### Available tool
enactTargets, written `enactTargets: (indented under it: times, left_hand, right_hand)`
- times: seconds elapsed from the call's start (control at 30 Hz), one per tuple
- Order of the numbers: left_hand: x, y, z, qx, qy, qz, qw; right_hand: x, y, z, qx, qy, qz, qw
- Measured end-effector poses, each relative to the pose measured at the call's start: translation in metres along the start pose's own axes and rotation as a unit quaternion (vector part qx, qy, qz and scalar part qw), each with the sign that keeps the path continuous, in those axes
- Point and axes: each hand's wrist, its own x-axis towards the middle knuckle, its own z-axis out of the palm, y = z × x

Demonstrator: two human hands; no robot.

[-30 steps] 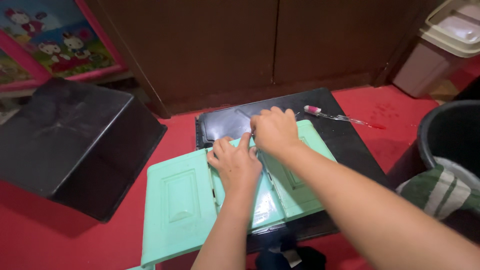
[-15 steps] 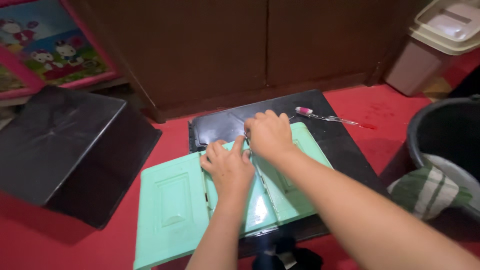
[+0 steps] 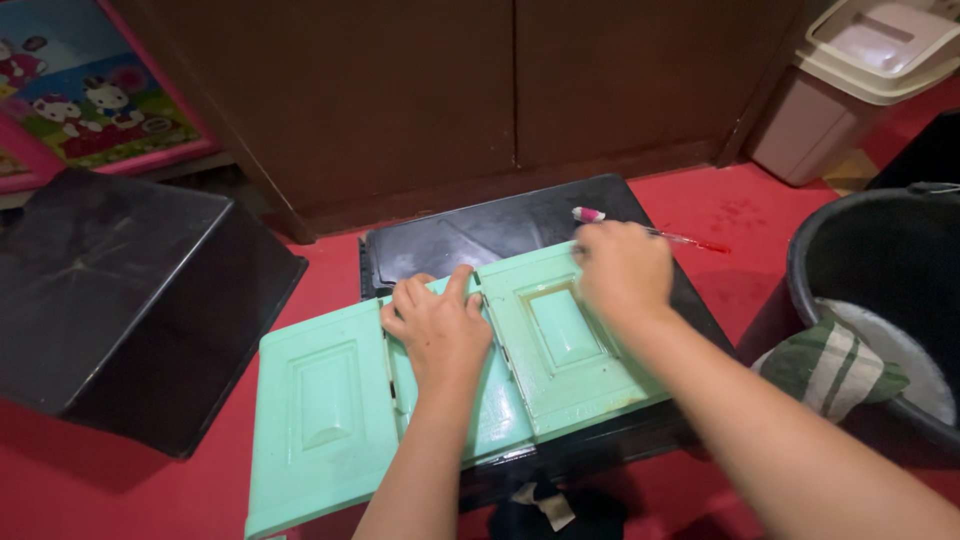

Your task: The person cleans a light green plastic container by scrubbing its interior with a metal scouring pad and wiping it with a cloth. They repeatedly dip the pad into a bucket of water and continue scrubbing different sections of the container.

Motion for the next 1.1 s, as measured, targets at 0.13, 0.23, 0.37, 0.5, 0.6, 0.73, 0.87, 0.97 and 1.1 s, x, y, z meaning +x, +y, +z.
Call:
enactTargets:
  times: [0.13, 0.23, 0.37, 0.5, 0.6, 0.73, 0.87, 0.97, 1.1]
  left_hand:
    - [0.000, -0.003, 0.001, -0.007, 0.003, 0.002, 1.000]
    - [0.001, -0.008, -0.001, -0.002, 0.002, 0.011, 1.000]
    - [0.000, -0.007, 0.001, -0.019, -0.005, 0.007, 1.000]
    - [0.002, -0.003, -0.001, -0.016, 0.007, 0.011, 1.000]
    - [-0.002, -0.001, 0.000, -0.018, 0.016, 0.014, 1.000]
    - [0.000, -0.001, -0.001, -0.027, 0.024, 0.021, 0.999]
    - [-0.001, -0.002, 0.000, -0.036, 0.023, 0.026, 0.999]
    - [-0.002, -0.001, -0.001, -0.027, 0.022, 0.021, 0.999]
    - [-0.001, 0.002, -0.001, -0.015, 0.006, 0.012, 1.000]
  right_hand:
    - [-0.005, -0.085, 0.010, 0.021, 0.046, -0.100, 0.994]
    - [-0.003, -0.089, 0.016, 0.052, 0.013, -0.107, 0.993]
    - [0.007, -0.018, 0.009, 0.014, 0.002, -0.050, 0.999]
    - [0.011, -0.017, 0.008, -0.080, 0.005, -0.008, 0.997]
    - [0.007, -0.057, 0.023, -0.048, 0.018, -0.089, 0.995]
    - [0.002, -0.072, 0.026, 0.027, -0.015, -0.121, 0.992]
    - [0.015, -0.009, 0.000, -0.020, -0.071, -0.046, 0.996]
    - [0.016, 0.001, -0.009, -0.050, -0.040, -0.025, 0.998]
    - [0.004, -0.048, 0.012, -0.069, -0.019, -0.102, 0.992]
